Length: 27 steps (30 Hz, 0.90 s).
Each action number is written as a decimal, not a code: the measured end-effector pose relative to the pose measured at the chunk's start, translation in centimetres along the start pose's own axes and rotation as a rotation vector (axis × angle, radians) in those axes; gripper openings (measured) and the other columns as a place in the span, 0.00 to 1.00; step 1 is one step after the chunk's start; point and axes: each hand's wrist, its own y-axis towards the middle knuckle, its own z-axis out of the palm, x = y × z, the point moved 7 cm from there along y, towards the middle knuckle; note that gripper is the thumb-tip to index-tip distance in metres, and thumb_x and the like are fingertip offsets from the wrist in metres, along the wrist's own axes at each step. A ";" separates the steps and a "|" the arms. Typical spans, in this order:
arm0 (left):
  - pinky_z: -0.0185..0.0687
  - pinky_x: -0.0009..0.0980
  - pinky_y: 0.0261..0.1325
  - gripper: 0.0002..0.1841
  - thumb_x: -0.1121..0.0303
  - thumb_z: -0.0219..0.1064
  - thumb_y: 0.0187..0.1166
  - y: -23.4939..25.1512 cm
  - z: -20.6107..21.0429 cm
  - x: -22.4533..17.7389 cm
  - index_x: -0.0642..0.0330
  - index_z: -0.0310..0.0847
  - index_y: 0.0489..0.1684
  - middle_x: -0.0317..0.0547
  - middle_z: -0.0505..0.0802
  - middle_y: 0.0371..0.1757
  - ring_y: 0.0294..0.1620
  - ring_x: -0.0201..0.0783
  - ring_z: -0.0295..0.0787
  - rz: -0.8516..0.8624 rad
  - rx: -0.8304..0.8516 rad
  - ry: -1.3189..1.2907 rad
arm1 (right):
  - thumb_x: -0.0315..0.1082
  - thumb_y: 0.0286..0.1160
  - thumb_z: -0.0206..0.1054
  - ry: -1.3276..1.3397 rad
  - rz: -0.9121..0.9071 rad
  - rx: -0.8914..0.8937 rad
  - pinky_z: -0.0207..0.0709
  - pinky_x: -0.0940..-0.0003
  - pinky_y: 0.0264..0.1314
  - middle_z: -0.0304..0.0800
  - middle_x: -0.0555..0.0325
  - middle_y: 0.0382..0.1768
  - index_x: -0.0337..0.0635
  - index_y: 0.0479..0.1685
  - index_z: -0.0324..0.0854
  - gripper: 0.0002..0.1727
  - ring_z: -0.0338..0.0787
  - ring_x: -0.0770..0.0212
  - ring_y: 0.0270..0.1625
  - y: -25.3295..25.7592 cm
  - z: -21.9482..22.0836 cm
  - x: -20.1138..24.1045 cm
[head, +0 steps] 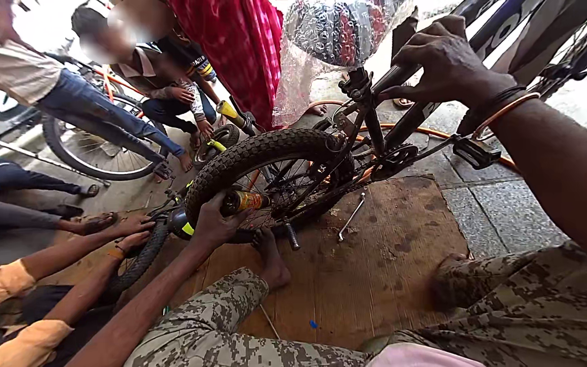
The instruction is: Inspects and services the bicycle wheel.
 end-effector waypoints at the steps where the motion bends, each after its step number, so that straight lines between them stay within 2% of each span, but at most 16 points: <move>1: 0.90 0.35 0.61 0.26 0.60 0.82 0.68 0.1 0.1 -0.1 0.52 0.83 0.66 0.39 0.95 0.52 0.51 0.29 0.93 -0.003 0.006 -0.015 | 0.85 0.59 0.55 -0.005 0.002 -0.002 0.55 0.32 0.79 0.91 0.42 0.50 0.41 0.45 0.86 0.50 0.84 0.36 0.64 0.0 0.0 -0.1; 3: 0.92 0.33 0.57 0.22 0.58 0.82 0.68 0.1 0.3 -0.2 0.52 0.85 0.59 0.35 0.96 0.47 0.48 0.26 0.94 -0.029 0.010 -0.040 | 0.84 0.59 0.55 -0.010 0.003 -0.001 0.56 0.32 0.78 0.90 0.42 0.49 0.41 0.45 0.85 0.49 0.83 0.36 0.64 0.0 0.1 -0.1; 5: 0.93 0.34 0.53 0.21 0.54 0.81 0.69 0.3 0.5 -0.2 0.53 0.86 0.56 0.36 0.96 0.44 0.44 0.27 0.94 -0.074 -0.001 -0.042 | 0.85 0.59 0.54 -0.012 -0.002 -0.001 0.56 0.32 0.77 0.90 0.42 0.49 0.41 0.45 0.85 0.50 0.83 0.35 0.64 0.1 0.1 -0.1; 9: 0.91 0.34 0.55 0.23 0.52 0.75 0.77 0.8 1.0 -0.9 0.54 0.82 0.64 0.38 0.95 0.49 0.47 0.29 0.93 -0.129 0.008 -0.116 | 0.85 0.58 0.53 0.000 -0.004 0.001 0.57 0.31 0.77 0.89 0.41 0.50 0.41 0.45 0.84 0.50 0.83 0.35 0.65 0.1 0.1 0.0; 15: 0.89 0.30 0.60 0.26 0.54 0.74 0.78 0.9 1.4 -1.1 0.57 0.78 0.69 0.40 0.94 0.54 0.52 0.28 0.93 -0.102 -0.029 -0.194 | 0.82 0.62 0.56 0.083 0.010 -0.039 0.53 0.35 0.85 0.87 0.45 0.65 0.43 0.58 0.85 0.49 0.79 0.41 0.76 -0.8 -0.3 0.4; 17: 0.88 0.30 0.63 0.28 0.55 0.75 0.77 0.9 1.7 -0.9 0.58 0.76 0.71 0.41 0.93 0.56 0.55 0.29 0.92 -0.075 -0.058 -0.198 | 0.77 0.66 0.60 0.135 0.025 -0.098 0.52 0.38 0.88 0.86 0.47 0.70 0.43 0.61 0.85 0.45 0.75 0.42 0.81 -1.5 -0.6 0.7; 19: 0.88 0.31 0.65 0.29 0.56 0.77 0.75 0.8 2.0 -0.8 0.59 0.75 0.72 0.42 0.93 0.57 0.57 0.30 0.92 -0.058 -0.075 -0.223 | 0.65 0.73 0.65 0.220 0.068 -0.213 0.54 0.42 0.89 0.84 0.48 0.73 0.44 0.62 0.86 0.35 0.74 0.44 0.83 -2.8 -1.1 0.9; 21: 0.90 0.31 0.62 0.27 0.59 0.78 0.74 1.0 2.1 -0.8 0.59 0.76 0.69 0.41 0.93 0.54 0.54 0.30 0.93 -0.034 -0.091 -0.255 | 0.52 0.80 0.66 0.266 0.188 -0.369 0.65 0.47 0.86 0.84 0.47 0.73 0.42 0.63 0.85 0.25 0.77 0.46 0.81 -5.0 -2.0 0.8; 22: 0.90 0.30 0.62 0.26 0.60 0.78 0.74 1.0 2.1 -0.8 0.59 0.77 0.68 0.41 0.93 0.53 0.53 0.30 0.93 -0.027 -0.091 -0.263 | 0.48 0.81 0.65 0.255 0.298 -0.419 0.69 0.48 0.83 0.83 0.44 0.73 0.40 0.64 0.83 0.23 0.79 0.45 0.79 -6.5 -2.1 0.6; 23: 0.90 0.31 0.62 0.26 0.61 0.78 0.74 1.0 2.2 -0.7 0.60 0.77 0.67 0.42 0.93 0.53 0.53 0.31 0.93 -0.028 -0.088 -0.273 | 0.48 0.82 0.64 0.233 0.438 -0.436 0.73 0.45 0.77 0.82 0.37 0.71 0.35 0.66 0.81 0.26 0.81 0.40 0.75 -8.3 -1.8 0.2; 25: 0.90 0.32 0.63 0.26 0.60 0.78 0.75 1.1 2.3 -0.6 0.59 0.77 0.68 0.42 0.93 0.55 0.55 0.31 0.92 -0.046 -0.082 -0.272 | 0.54 0.78 0.64 0.190 0.783 -0.341 0.72 0.32 0.71 0.75 0.23 0.71 0.29 0.72 0.74 0.36 0.79 0.27 0.72 -12.3 0.4 -1.7; 27: 0.89 0.34 0.66 0.27 0.60 0.78 0.75 1.1 2.3 -0.7 0.60 0.77 0.69 0.43 0.93 0.58 0.58 0.33 0.92 -0.056 -0.078 -0.282 | 0.64 0.67 0.69 0.166 1.037 -0.058 0.65 0.17 0.67 0.71 0.13 0.69 0.25 0.73 0.69 0.50 0.73 0.15 0.72 -16.3 4.5 -4.1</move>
